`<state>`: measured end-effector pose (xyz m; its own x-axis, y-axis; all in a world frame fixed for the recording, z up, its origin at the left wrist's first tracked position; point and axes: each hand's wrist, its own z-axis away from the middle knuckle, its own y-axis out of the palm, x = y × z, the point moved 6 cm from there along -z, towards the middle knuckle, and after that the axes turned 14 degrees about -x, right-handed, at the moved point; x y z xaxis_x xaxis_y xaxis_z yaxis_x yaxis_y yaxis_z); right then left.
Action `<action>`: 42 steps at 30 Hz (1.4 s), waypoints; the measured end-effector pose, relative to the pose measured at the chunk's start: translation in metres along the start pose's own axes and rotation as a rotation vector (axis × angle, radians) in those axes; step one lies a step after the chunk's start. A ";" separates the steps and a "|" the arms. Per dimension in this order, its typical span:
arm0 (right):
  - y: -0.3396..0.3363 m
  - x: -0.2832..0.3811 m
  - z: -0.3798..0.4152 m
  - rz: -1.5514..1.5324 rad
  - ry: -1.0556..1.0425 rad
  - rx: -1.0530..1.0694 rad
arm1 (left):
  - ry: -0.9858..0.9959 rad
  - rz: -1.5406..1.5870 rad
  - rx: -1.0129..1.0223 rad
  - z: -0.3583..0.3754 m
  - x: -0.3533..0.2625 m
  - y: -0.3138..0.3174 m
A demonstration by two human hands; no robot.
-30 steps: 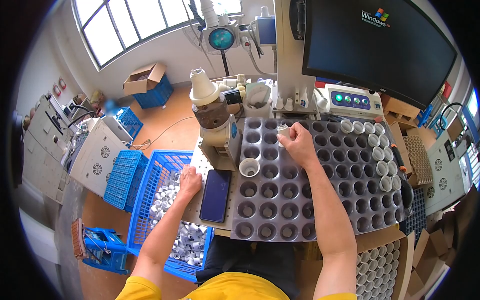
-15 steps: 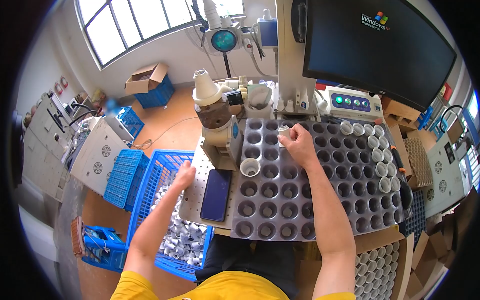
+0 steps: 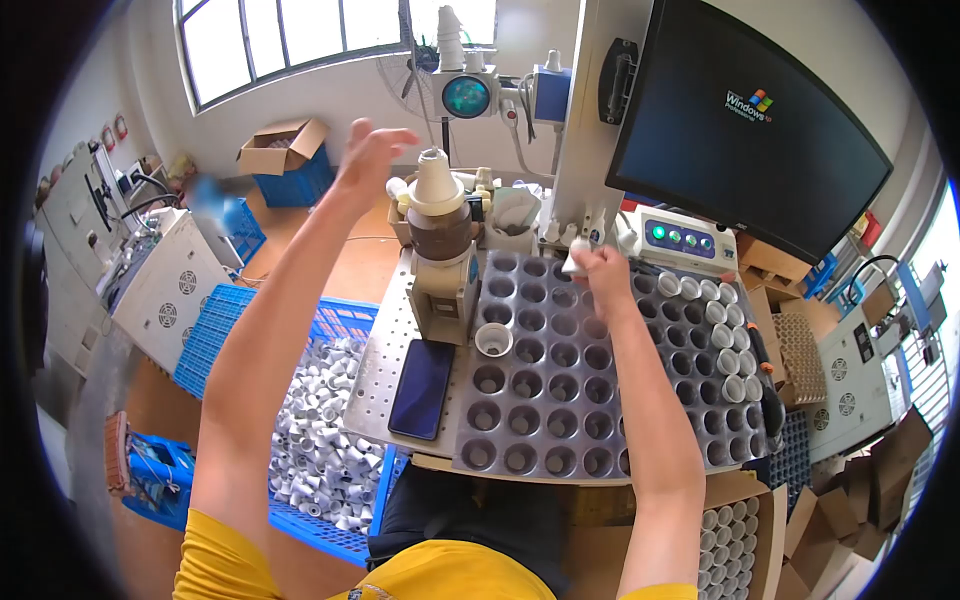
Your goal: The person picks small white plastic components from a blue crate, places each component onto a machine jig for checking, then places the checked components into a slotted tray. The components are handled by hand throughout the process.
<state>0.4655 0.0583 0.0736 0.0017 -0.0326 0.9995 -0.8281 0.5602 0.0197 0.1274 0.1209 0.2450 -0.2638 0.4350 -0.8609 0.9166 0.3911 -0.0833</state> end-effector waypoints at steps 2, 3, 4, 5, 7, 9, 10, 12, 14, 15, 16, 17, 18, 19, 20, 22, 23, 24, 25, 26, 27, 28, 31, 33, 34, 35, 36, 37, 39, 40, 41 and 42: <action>0.017 0.043 -0.001 -0.093 -0.133 0.009 | 0.164 -0.087 0.113 0.012 -0.008 0.031; 0.028 0.064 0.001 -0.139 -0.199 0.015 | 0.245 -0.131 0.168 0.016 -0.010 0.040; 0.044 0.086 0.006 -0.170 -0.270 0.062 | 0.202 -0.122 0.157 0.015 -0.009 0.041; 0.062 0.108 0.015 -0.200 -0.340 0.110 | 0.159 -0.113 0.146 0.014 -0.010 0.041; 0.095 0.148 0.053 -0.118 -0.525 0.135 | 0.336 -0.255 0.096 0.015 -0.023 0.031; 0.124 0.165 0.085 -0.019 -0.636 0.187 | 0.780 -0.564 0.014 0.023 -0.031 -0.002; 0.137 0.157 0.088 -0.025 -0.637 0.213 | 0.726 -0.456 0.082 0.020 -0.020 -0.022; 0.158 0.137 0.089 -0.037 -0.640 0.265 | 0.473 -0.253 0.141 0.016 0.013 -0.069; 0.162 0.135 0.094 -0.063 -0.647 0.244 | 0.305 -0.217 0.074 0.015 0.073 -0.122; 0.162 0.134 0.097 -0.077 -0.646 0.230 | 0.333 -0.278 0.025 0.015 0.118 -0.146; 0.162 0.133 0.098 -0.068 -0.648 0.236 | 0.349 -0.375 -0.061 0.022 0.155 -0.169; 0.161 0.133 0.098 -0.060 -0.652 0.239 | 0.367 -0.469 -0.147 0.032 0.191 -0.191; 0.160 0.133 0.099 -0.050 -0.658 0.242 | 0.390 -0.595 -0.282 0.037 0.243 -0.216; 0.154 0.132 0.102 -0.035 -0.710 0.219 | 0.412 -0.716 -0.420 0.048 0.276 -0.235; 0.145 0.129 0.105 -0.019 -0.766 0.193 | 0.151 -0.653 -0.319 0.061 0.274 -0.239; 0.127 0.121 0.116 0.166 -0.847 0.173 | -0.060 -0.572 -0.189 0.089 0.278 -0.238; 0.114 0.112 0.126 0.334 -0.866 0.181 | -0.018 -0.564 -0.167 0.103 0.290 -0.237; 0.103 0.099 0.136 0.505 -0.879 0.191 | 0.020 -0.559 -0.144 0.114 0.299 -0.234; 0.098 0.076 0.143 0.652 -0.853 0.256 | 0.096 -0.635 -0.047 0.125 0.301 -0.222; 0.093 0.054 0.148 0.796 -0.818 0.315 | 0.178 -0.711 0.058 0.135 0.300 -0.205; 0.089 0.039 0.155 0.904 -0.745 0.385 | 0.268 -0.786 0.166 0.144 0.293 -0.185; 0.088 0.026 0.161 1.006 -0.670 0.450 | 0.223 -0.730 0.115 0.149 0.287 -0.170; 0.083 0.014 0.157 1.034 -0.553 0.552 | -0.026 -0.703 0.165 0.155 0.296 -0.127; 0.079 0.022 0.144 0.936 -0.522 0.543 | 0.005 -0.716 0.190 0.165 0.287 -0.097; 0.076 0.031 0.133 0.872 -0.506 0.510 | 0.080 -0.732 0.170 0.172 0.278 -0.087; 0.073 0.040 0.122 0.807 -0.490 0.476 | 0.157 -0.747 0.152 0.183 0.267 -0.079; 0.069 0.044 0.107 0.745 -0.499 0.416 | 0.236 -0.763 0.135 0.191 0.257 -0.073; 0.064 0.049 0.095 0.682 -0.501 0.359 | 0.229 -0.779 0.157 0.193 0.252 -0.069; 0.053 0.053 0.076 0.627 -0.423 0.217 | 0.213 -0.817 0.201 0.194 0.246 -0.067; 0.048 0.049 0.067 0.591 -0.484 0.144 | 0.198 -0.810 0.218 0.193 0.246 -0.067; 0.045 0.034 0.054 0.554 -0.546 0.071 | 0.208 -0.814 0.204 0.192 0.246 -0.068; 0.041 0.020 0.045 0.514 -0.605 -0.004 | 0.220 -0.819 0.191 0.193 0.247 -0.069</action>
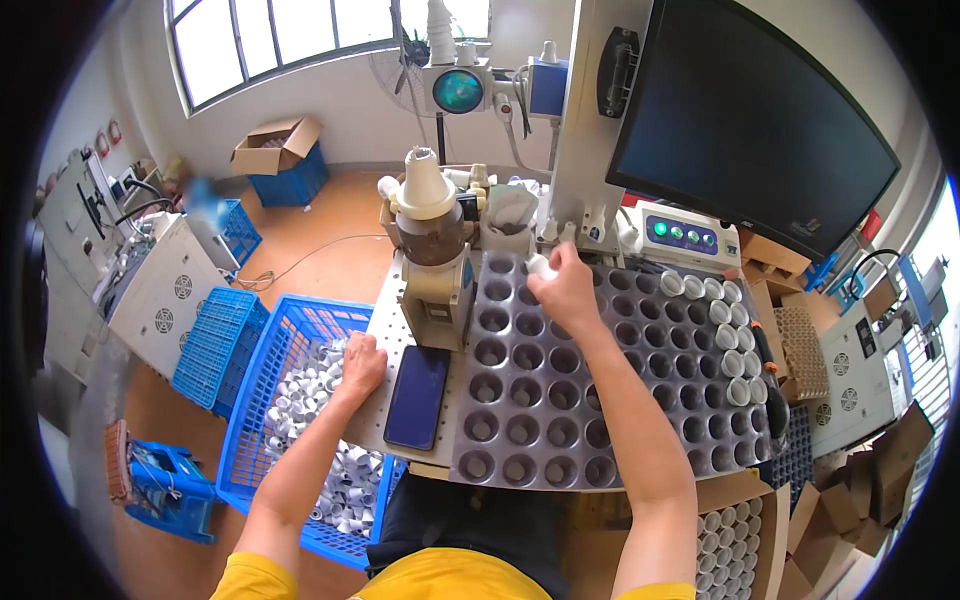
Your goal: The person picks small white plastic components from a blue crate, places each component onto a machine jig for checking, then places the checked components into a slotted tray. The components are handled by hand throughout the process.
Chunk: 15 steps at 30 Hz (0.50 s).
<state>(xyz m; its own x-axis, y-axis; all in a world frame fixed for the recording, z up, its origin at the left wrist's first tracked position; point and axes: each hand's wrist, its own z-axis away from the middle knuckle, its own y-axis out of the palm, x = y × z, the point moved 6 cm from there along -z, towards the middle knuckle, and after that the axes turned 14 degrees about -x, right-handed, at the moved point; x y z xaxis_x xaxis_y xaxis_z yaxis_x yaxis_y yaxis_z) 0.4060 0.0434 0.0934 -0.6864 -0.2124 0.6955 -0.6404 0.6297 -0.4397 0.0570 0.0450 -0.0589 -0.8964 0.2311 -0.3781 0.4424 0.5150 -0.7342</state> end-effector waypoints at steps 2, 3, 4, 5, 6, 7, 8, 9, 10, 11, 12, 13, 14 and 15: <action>0.006 -0.023 0.014 -0.063 0.039 -0.090 | 0.018 -0.001 -0.028 0.001 -0.004 -0.003; 0.006 -0.032 0.016 -0.093 0.058 -0.136 | 0.011 -0.007 -0.022 -0.002 -0.005 -0.004; 0.009 -0.042 0.015 -0.160 0.099 -0.112 | 0.004 -0.014 -0.015 -0.004 -0.007 -0.004; 0.010 -0.046 0.017 -0.190 0.100 -0.110 | -0.004 -0.022 0.003 -0.001 -0.007 -0.005; 0.009 -0.050 0.018 -0.218 0.102 -0.112 | -0.015 -0.022 0.013 0.001 -0.006 -0.004; 0.008 -0.053 0.017 -0.246 0.098 -0.119 | -0.022 -0.019 0.016 0.000 -0.006 -0.004; 0.007 -0.052 0.017 -0.257 0.110 -0.107 | -0.031 -0.015 0.016 -0.002 -0.006 -0.004; 0.005 -0.051 0.016 -0.253 0.109 -0.104 | -0.032 -0.014 0.017 -0.003 -0.007 -0.004; 0.003 -0.048 0.017 -0.249 0.108 -0.099 | -0.036 -0.014 0.018 -0.002 -0.008 -0.005; 0.003 -0.047 0.017 -0.245 0.107 -0.094 | -0.040 -0.014 0.019 -0.002 -0.008 -0.006; 0.002 -0.047 0.017 -0.242 0.102 -0.095 | -0.033 -0.016 0.012 -0.001 -0.009 -0.008; 0.002 -0.047 0.017 -0.239 0.096 -0.097 | -0.026 -0.017 0.005 -0.001 -0.010 -0.009; 0.002 -0.046 0.017 -0.236 0.091 -0.099 | -0.018 -0.018 -0.001 -0.001 -0.012 -0.010; 0.001 -0.046 0.017 -0.239 0.095 -0.093 | -0.013 -0.024 -0.011 -0.001 -0.013 -0.011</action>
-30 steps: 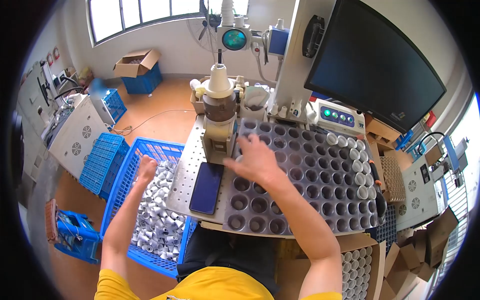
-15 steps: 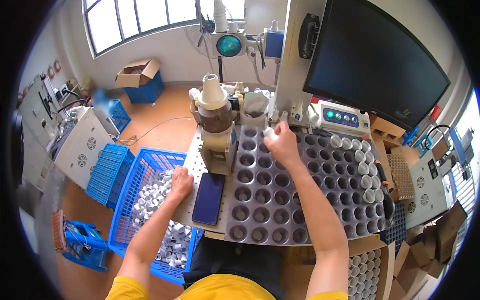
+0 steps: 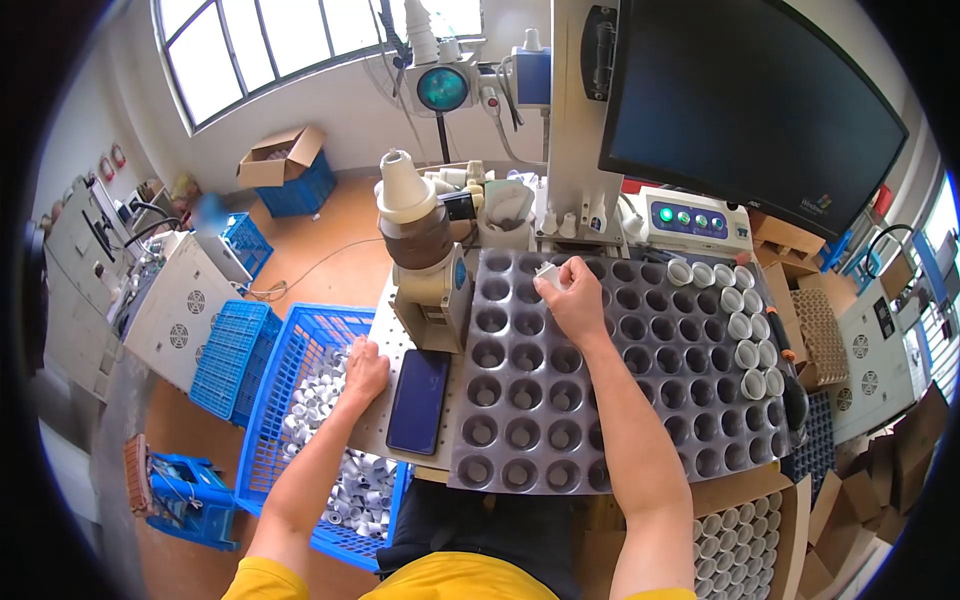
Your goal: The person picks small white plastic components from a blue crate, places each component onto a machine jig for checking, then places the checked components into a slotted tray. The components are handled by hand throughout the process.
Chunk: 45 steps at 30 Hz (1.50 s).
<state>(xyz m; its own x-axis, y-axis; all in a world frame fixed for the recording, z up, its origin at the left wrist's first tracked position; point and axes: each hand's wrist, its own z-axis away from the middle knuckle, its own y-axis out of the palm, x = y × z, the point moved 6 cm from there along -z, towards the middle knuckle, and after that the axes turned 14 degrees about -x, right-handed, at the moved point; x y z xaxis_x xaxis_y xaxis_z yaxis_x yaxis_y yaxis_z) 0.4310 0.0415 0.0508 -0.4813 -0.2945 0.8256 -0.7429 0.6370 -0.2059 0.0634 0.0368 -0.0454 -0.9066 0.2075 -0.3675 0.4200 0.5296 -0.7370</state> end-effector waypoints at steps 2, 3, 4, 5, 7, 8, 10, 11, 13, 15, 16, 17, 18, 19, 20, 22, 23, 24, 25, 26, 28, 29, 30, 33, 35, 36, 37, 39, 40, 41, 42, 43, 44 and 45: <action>-0.001 -0.001 0.001 -0.002 0.013 0.011 | 0.011 -0.011 -0.017 0.001 -0.002 -0.001; -0.002 -0.001 0.002 -0.006 0.017 0.013 | 0.012 -0.013 -0.018 0.001 -0.002 -0.001; -0.002 0.000 0.002 -0.011 0.021 0.016 | 0.012 -0.016 -0.020 0.001 -0.001 -0.001; -0.002 0.000 0.002 -0.015 0.023 0.019 | 0.011 -0.018 -0.022 0.001 0.000 0.000; -0.002 -0.001 0.002 -0.008 0.021 0.015 | 0.035 -0.026 -0.028 0.002 0.001 0.003; -0.002 -0.001 0.002 -0.004 0.020 0.014 | 0.046 -0.030 -0.031 0.001 0.000 0.002; -0.002 -0.001 0.002 0.000 0.018 0.014 | 0.018 -0.026 0.003 0.000 0.001 0.002; -0.002 -0.001 0.002 0.003 0.017 0.014 | 0.003 -0.023 0.021 0.000 0.001 0.002; -0.002 -0.001 0.002 0.006 0.023 0.018 | 0.017 -0.020 0.014 0.000 0.001 0.001; -0.002 -0.001 0.002 0.008 0.027 0.021 | 0.025 -0.018 0.003 0.001 0.000 0.000; -0.002 0.000 0.002 0.007 0.028 0.022 | 0.026 -0.019 -0.005 0.001 -0.001 0.000; -0.002 0.000 0.002 0.006 0.028 0.023 | 0.028 -0.019 -0.014 0.001 -0.001 -0.001; -0.002 0.000 0.002 0.009 0.024 0.023 | 0.025 -0.018 -0.017 0.001 0.000 0.000; -0.002 0.000 0.002 0.011 0.021 0.024 | 0.023 -0.016 -0.021 0.001 0.000 0.000; -0.002 0.000 0.002 0.013 0.017 0.024 | 0.021 -0.015 -0.025 0.001 0.000 0.000; -0.002 0.001 0.002 0.021 0.015 0.024 | 0.026 -0.013 -0.008 0.000 0.000 0.000; -0.002 0.001 0.002 0.024 0.014 0.024 | 0.028 -0.013 0.001 0.000 0.000 0.000; -0.002 0.001 0.002 0.023 0.015 0.027 | 0.027 -0.009 -0.004 0.000 0.000 0.000; -0.002 0.000 0.002 0.022 0.017 0.030 | 0.026 -0.005 -0.010 0.001 -0.001 -0.001; -0.002 0.000 0.002 0.021 0.019 0.033 | 0.025 -0.002 -0.016 0.001 -0.001 -0.001; -0.002 0.002 0.003 0.023 0.022 0.035 | 0.020 -0.003 -0.005 0.000 -0.001 -0.001; -0.003 0.002 0.003 0.024 0.024 0.036 | 0.017 -0.003 0.000 0.000 0.000 0.000; -0.003 0.002 0.003 0.029 0.022 0.038 | 0.017 -0.001 -0.011 0.001 0.000 0.000; -0.003 0.001 0.003 0.037 0.024 0.043 | 0.015 0.003 -0.028 0.001 0.001 0.001; -0.002 0.000 0.003 0.033 0.036 0.047 | 0.013 0.000 -0.019 0.001 0.002 0.001; -0.002 0.000 0.002 0.034 0.032 0.046 | 0.034 -0.006 -0.029 0.002 0.001 0.001; -0.002 0.000 0.002 0.035 0.028 0.045 | 0.055 -0.012 -0.039 0.003 0.002 0.002; -0.002 0.001 0.002 0.040 0.020 0.043 | 0.075 -0.019 -0.040 0.002 0.001 0.002; -0.003 0.001 0.003 0.043 0.018 0.041 | 0.074 -0.019 -0.030 0.002 0.002 0.003; -0.003 0.002 0.003 0.047 0.015 0.040 | 0.072 -0.019 -0.020 0.002 0.001 0.002; -0.003 0.002 0.003 0.046 0.017 0.042 | 0.063 -0.017 -0.012 0.001 0.001 0.002; -0.003 0.002 0.002 0.044 0.020 0.043 | 0.054 -0.015 -0.004 0.001 0.000 0.001; -0.003 0.003 0.002 0.043 0.022 0.045 | 0.045 -0.012 0.003 0.001 0.001 0.002; -0.003 0.003 0.003 0.042 0.026 0.045 | 0.050 -0.013 -0.002 0.001 0.001 0.002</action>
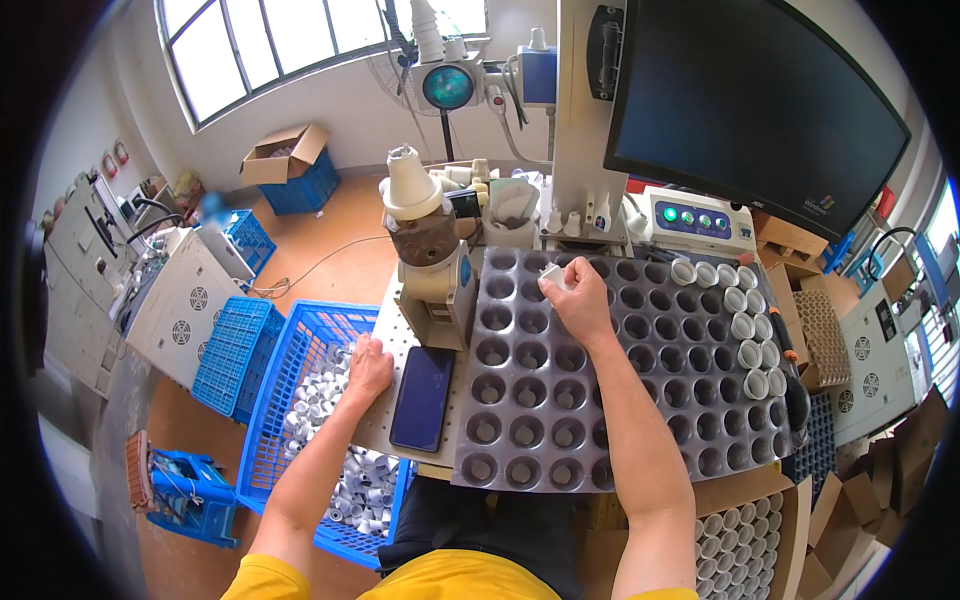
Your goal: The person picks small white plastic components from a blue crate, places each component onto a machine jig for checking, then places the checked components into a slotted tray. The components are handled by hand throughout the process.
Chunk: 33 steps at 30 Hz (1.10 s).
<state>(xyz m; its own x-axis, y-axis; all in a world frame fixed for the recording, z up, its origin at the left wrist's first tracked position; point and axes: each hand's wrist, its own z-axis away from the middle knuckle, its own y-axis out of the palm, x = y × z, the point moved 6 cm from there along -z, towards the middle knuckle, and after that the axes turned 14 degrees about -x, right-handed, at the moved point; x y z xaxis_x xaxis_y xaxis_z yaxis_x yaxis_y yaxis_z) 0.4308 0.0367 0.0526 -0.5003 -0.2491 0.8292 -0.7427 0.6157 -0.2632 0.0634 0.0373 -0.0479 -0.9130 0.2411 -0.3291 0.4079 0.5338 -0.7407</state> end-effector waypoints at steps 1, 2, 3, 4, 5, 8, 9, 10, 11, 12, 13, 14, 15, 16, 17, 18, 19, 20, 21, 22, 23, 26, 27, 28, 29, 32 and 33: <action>0.000 0.000 0.000 -0.001 0.003 0.000 | 0.005 -0.001 -0.006 0.000 0.001 0.001; 0.000 0.000 0.000 -0.002 0.007 0.001 | 0.009 -0.002 -0.011 0.000 0.001 0.001; 0.000 0.000 0.000 -0.006 0.006 0.000 | 0.011 -0.006 -0.011 0.001 0.001 0.002; 0.001 -0.002 0.000 -0.011 0.004 0.000 | 0.013 -0.010 -0.011 0.001 0.002 0.003; 0.001 -0.003 0.000 -0.016 0.003 -0.001 | 0.015 -0.015 -0.011 0.001 0.002 0.002; 0.001 -0.003 -0.001 -0.010 -0.006 0.000 | 0.010 -0.013 -0.007 0.001 0.002 0.002; 0.001 -0.003 -0.001 -0.006 -0.008 0.001 | 0.004 -0.010 -0.008 0.001 0.002 0.002; 0.001 -0.002 -0.001 -0.003 -0.010 0.002 | -0.003 -0.007 -0.009 0.001 0.002 0.002; 0.001 -0.001 0.000 0.000 -0.011 0.003 | -0.009 -0.004 -0.009 0.001 0.002 0.002; 0.000 0.000 0.000 0.004 -0.007 0.006 | -0.017 -0.005 -0.002 0.001 0.002 0.002; 0.000 0.002 0.000 0.007 -0.004 0.010 | -0.024 -0.007 0.006 0.001 0.002 0.002; 0.000 0.003 0.001 0.011 -0.001 0.014 | -0.032 -0.009 0.013 0.001 0.002 0.003; -0.001 0.004 0.001 0.020 0.004 0.018 | -0.019 0.004 -0.001 0.001 0.001 0.001; -0.001 0.005 0.002 0.028 0.009 0.022 | -0.006 0.017 -0.016 0.001 0.000 0.000; -0.001 0.006 0.002 0.036 0.013 0.026 | 0.007 0.030 -0.032 0.000 0.000 -0.001; -0.002 0.007 0.002 0.043 0.007 0.021 | -0.100 0.070 -0.024 -0.004 0.009 0.001; -0.002 0.008 0.002 0.049 0.001 0.014 | -0.205 0.110 -0.016 -0.014 0.023 0.005; -0.003 0.010 0.003 0.056 -0.006 0.007 | -0.311 0.152 -0.009 -0.026 0.038 0.009; -0.001 0.012 0.001 0.099 -0.024 0.037 | -0.180 0.185 -0.165 -0.049 0.048 0.003; -0.001 0.013 -0.004 0.144 -0.040 0.067 | -0.050 0.218 -0.318 -0.076 0.051 -0.005; 0.001 0.014 -0.009 0.190 -0.055 0.100 | -0.238 0.363 -0.378 -0.108 0.025 -0.045; 0.010 0.020 -0.041 0.093 -0.006 0.159 | -0.171 0.720 -0.532 -0.197 -0.034 -0.095; 0.004 0.056 -0.051 0.062 -0.052 0.091 | -0.212 0.727 -0.393 -0.215 -0.065 -0.114; 0.006 0.079 -0.062 -0.082 -0.052 0.045 | -0.251 0.732 -0.252 -0.227 -0.099 -0.131; 0.007 0.109 -0.068 -0.197 -0.044 0.013 | -0.283 0.821 -0.212 -0.240 -0.118 -0.119; 0.025 0.185 -0.070 -0.356 -0.105 -0.036 | -0.411 1.102 -0.052 -0.242 -0.159 -0.116; 0.034 0.199 -0.067 -0.379 -0.139 -0.043 | -0.231 0.940 -0.141 -0.246 -0.154 -0.124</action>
<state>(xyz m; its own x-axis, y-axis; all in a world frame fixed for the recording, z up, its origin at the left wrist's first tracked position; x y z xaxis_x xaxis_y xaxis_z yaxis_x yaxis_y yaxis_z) 0.3356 0.0587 0.2418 -0.2517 -0.5612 0.7885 -0.8684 0.4905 0.0719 0.1544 0.1336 0.2385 -0.1873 0.4611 -0.8674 0.9526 0.3007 -0.0459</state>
